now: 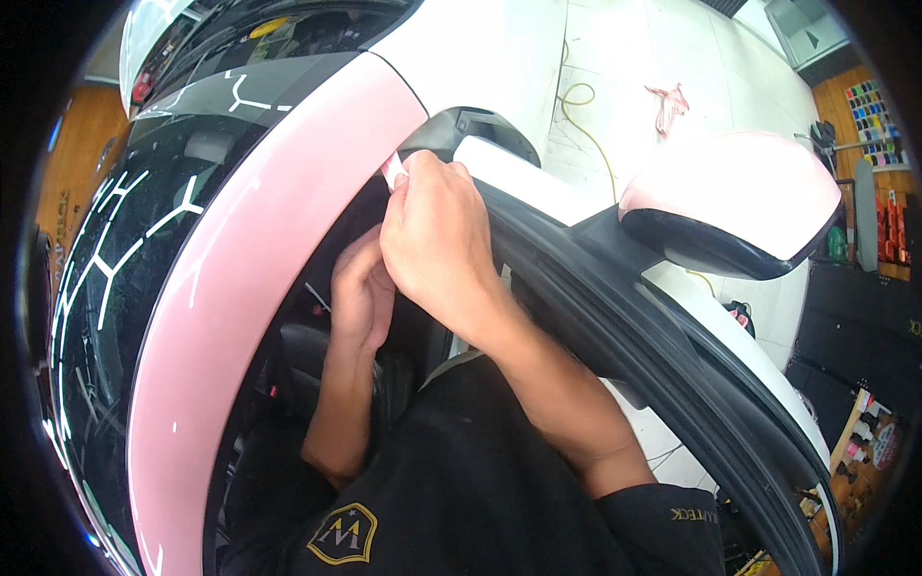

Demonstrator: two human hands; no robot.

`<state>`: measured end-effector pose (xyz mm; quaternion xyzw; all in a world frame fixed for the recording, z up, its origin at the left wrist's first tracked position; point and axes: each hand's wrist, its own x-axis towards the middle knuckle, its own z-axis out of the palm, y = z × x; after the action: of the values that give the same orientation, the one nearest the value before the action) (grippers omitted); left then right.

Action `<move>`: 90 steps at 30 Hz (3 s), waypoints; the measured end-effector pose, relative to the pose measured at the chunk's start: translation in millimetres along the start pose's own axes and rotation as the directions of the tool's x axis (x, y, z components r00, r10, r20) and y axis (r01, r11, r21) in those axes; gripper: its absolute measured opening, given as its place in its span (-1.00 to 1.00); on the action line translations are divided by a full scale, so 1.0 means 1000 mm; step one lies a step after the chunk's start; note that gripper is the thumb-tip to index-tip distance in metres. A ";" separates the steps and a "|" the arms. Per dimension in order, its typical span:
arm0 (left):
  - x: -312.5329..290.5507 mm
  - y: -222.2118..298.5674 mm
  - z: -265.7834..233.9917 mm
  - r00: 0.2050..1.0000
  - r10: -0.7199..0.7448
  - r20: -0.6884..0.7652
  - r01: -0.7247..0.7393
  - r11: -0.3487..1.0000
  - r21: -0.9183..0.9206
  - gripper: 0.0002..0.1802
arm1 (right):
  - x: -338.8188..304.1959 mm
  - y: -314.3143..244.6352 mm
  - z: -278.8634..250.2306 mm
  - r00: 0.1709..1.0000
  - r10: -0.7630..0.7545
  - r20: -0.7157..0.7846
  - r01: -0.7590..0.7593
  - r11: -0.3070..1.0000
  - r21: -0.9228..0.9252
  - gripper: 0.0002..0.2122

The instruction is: The person uses a metal squeegee tool to lift and peel a strip of pink vinyl wrap from the upper door frame of a white car. They carefully remove the material by hand, pulling it away from the vehicle's surface.

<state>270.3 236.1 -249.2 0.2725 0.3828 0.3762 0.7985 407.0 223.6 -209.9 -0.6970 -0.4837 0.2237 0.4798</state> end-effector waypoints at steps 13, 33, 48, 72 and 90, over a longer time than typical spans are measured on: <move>0.009 0.016 0.036 0.957 0.179 0.227 -0.091 0.932 -0.352 -0.70 | -0.027 -0.023 -0.024 0.989 -0.134 0.070 0.131 0.990 0.047 -0.86; -0.052 0.029 0.041 0.998 -0.055 0.040 0.068 0.859 -0.508 -0.76 | -0.059 -0.051 -0.079 0.965 -0.104 0.239 0.079 0.991 0.112 -0.83; -0.102 0.035 0.052 0.995 0.033 0.095 -0.006 0.962 -0.273 -0.78 | -0.015 -0.032 -0.018 0.893 0.055 0.446 -0.306 0.800 0.516 -0.70; -0.190 0.040 0.012 0.969 0.211 0.130 -0.241 0.923 0.300 -0.64 | -0.083 -0.104 -0.060 0.892 -0.302 0.337 0.232 0.945 0.232 -0.97; -0.106 0.050 0.015 0.886 0.196 0.420 -0.080 0.958 -0.277 -0.43 | -0.110 -0.113 -0.079 0.864 -0.387 0.322 0.364 0.922 0.129 -0.89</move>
<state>217.9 176.5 -161.2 0.2741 0.1198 0.4061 0.8635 369.1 97.8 -91.7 -0.5242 -0.6783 0.2590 0.4449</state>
